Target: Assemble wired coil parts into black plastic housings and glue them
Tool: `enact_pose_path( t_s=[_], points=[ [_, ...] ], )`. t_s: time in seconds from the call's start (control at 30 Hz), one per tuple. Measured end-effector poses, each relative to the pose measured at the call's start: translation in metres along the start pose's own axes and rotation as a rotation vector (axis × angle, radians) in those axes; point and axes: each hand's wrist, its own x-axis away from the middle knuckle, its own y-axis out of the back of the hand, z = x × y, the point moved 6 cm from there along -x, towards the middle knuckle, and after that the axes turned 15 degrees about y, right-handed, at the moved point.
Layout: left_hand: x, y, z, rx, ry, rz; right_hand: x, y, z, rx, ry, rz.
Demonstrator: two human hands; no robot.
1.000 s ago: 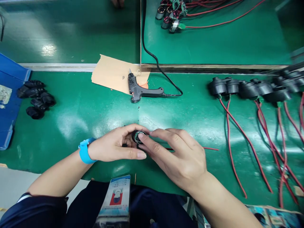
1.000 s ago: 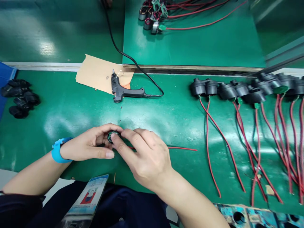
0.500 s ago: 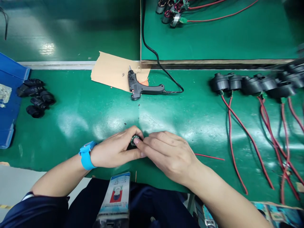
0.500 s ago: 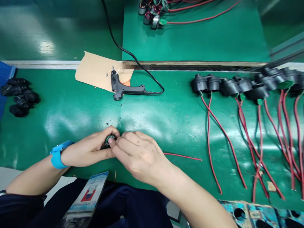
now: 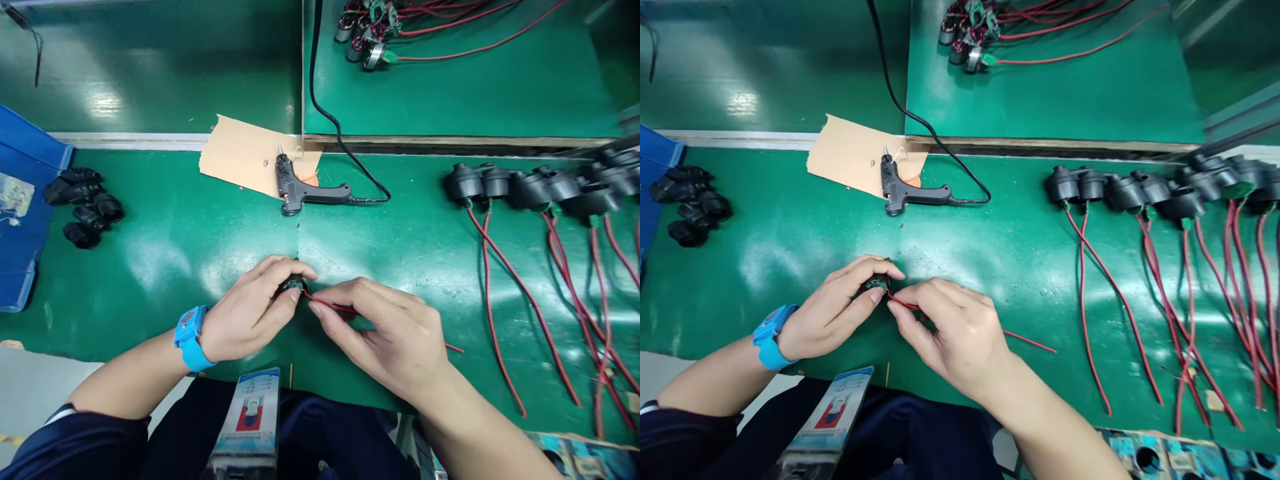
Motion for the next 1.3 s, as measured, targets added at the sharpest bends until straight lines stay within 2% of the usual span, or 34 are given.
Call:
enact_pose_path(
  t_s=[0.2,0.37,0.53,0.63,0.73,0.83,0.9,1.0,1.1,1.2,1.3],
  points=[
    [0.002,-0.001,0.001,0.003,0.020,-0.079,-0.001,0.001,0.007,0.158,0.047,-0.044],
    [0.003,-0.003,0.004,0.008,0.037,-0.113,0.001,-0.002,0.001,0.086,-0.014,-0.016],
    [0.001,0.001,0.007,0.069,0.052,-0.099,0.001,0.001,0.001,0.078,0.007,0.014],
    [-0.002,-0.001,0.012,0.208,0.133,0.061,0.005,0.015,-0.002,-0.033,-0.077,0.061],
    [-0.003,-0.008,0.013,0.460,0.206,0.295,0.016,0.035,-0.005,-0.267,-0.205,0.005],
    [-0.001,-0.018,0.007,0.709,0.166,0.441,0.029,0.046,-0.004,-0.441,-0.257,-0.101],
    [0.000,-0.027,0.004,0.767,0.139,0.486,0.036,0.040,-0.001,-0.516,-0.268,-0.105],
    [-0.001,-0.040,0.003,0.754,0.168,0.476,0.045,0.021,0.000,-0.623,-0.365,-0.087],
    [-0.005,-0.052,-0.001,0.651,0.262,0.477,0.053,0.012,0.000,-0.707,-0.472,-0.167],
    [-0.009,-0.064,-0.019,0.478,0.281,0.527,0.058,0.022,0.004,-0.688,-0.415,-0.278],
    [-0.018,-0.078,-0.044,0.341,0.221,0.551,0.070,0.048,0.011,-0.512,-0.287,-0.394]
  ],
)
